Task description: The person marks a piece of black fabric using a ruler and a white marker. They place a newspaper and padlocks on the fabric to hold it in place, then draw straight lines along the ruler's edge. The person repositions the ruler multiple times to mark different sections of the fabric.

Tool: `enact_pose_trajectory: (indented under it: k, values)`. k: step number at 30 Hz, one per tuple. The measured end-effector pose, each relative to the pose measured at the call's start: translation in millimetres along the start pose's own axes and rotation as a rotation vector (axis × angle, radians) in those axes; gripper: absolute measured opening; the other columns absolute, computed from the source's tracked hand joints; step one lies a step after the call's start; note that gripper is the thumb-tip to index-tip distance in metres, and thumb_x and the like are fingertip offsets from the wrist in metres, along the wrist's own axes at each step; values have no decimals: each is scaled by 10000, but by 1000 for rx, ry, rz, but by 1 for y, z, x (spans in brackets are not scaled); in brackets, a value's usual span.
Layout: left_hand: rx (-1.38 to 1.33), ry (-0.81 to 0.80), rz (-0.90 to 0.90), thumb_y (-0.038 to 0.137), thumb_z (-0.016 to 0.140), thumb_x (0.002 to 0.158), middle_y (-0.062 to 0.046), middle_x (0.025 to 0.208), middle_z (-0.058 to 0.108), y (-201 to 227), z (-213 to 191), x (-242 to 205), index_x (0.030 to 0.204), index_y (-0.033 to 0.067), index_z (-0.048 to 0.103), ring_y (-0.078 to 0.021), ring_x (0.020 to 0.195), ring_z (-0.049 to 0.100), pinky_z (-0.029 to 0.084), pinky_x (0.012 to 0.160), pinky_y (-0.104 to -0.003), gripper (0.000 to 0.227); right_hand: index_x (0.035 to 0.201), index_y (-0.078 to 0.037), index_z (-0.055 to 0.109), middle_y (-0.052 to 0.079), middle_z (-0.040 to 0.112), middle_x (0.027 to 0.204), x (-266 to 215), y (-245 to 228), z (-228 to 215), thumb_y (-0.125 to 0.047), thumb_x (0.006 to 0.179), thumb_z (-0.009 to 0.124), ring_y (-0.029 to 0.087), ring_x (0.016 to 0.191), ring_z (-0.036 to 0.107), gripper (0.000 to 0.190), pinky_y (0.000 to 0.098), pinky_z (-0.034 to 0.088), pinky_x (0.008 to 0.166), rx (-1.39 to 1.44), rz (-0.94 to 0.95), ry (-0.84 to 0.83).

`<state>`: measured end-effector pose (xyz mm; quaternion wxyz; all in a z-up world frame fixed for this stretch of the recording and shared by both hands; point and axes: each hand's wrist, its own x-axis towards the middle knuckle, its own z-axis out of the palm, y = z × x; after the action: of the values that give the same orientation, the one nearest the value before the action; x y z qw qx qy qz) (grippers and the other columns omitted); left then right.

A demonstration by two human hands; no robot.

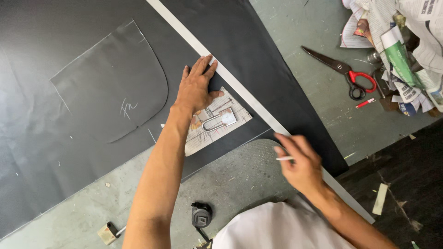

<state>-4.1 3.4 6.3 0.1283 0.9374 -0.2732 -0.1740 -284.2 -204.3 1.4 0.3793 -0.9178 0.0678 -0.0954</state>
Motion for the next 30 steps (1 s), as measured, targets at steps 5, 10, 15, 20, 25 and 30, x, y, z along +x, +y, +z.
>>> enact_pose_trajectory:
  k: [5,10,15,20,25,30]
  values:
    - [13,-10,-12,359,899,687,-10,1656,263,1,-1,-1,1539,158,417,-213,1535,199,173,1244,-543,999,1482,-136,533,111,535,1105,41,-21,40,-134,889,697,240,842,629,616,381,566,615,-125,-109,-257]
    - [9,-9,-22,370,892,692,-3,1657,262,1,-1,0,1541,168,412,-203,1538,197,158,1251,-535,996,1505,-117,479,124,487,1042,50,-23,45,-216,928,690,253,805,597,622,400,547,548,-242,-33,-335]
    - [14,-28,-19,373,887,690,-1,1666,235,1,0,2,1550,165,392,-200,1539,177,145,1253,-536,1013,1481,-137,513,114,494,1032,48,-20,46,-254,936,690,258,826,600,585,401,539,555,-245,-60,-287]
    - [6,-48,-23,368,882,689,4,1675,203,1,-1,2,1556,154,372,-195,1541,154,131,1251,-543,1028,1501,-126,506,104,486,1014,48,-17,46,-240,931,682,231,802,590,607,372,541,568,-182,-57,-304]
    - [0,-65,-29,350,886,695,-3,1677,198,3,-4,2,1553,154,383,-192,1549,149,131,1252,-550,1014,1498,-120,511,95,477,992,50,-17,44,-247,947,682,220,794,584,591,361,538,563,-175,-57,-313]
    - [-4,-71,-51,343,894,680,9,1671,207,5,-4,3,1541,168,400,-176,1547,153,131,1258,-546,1008,1489,-106,517,99,474,994,49,-17,44,-242,939,688,223,817,586,592,357,542,572,-157,-76,-290]
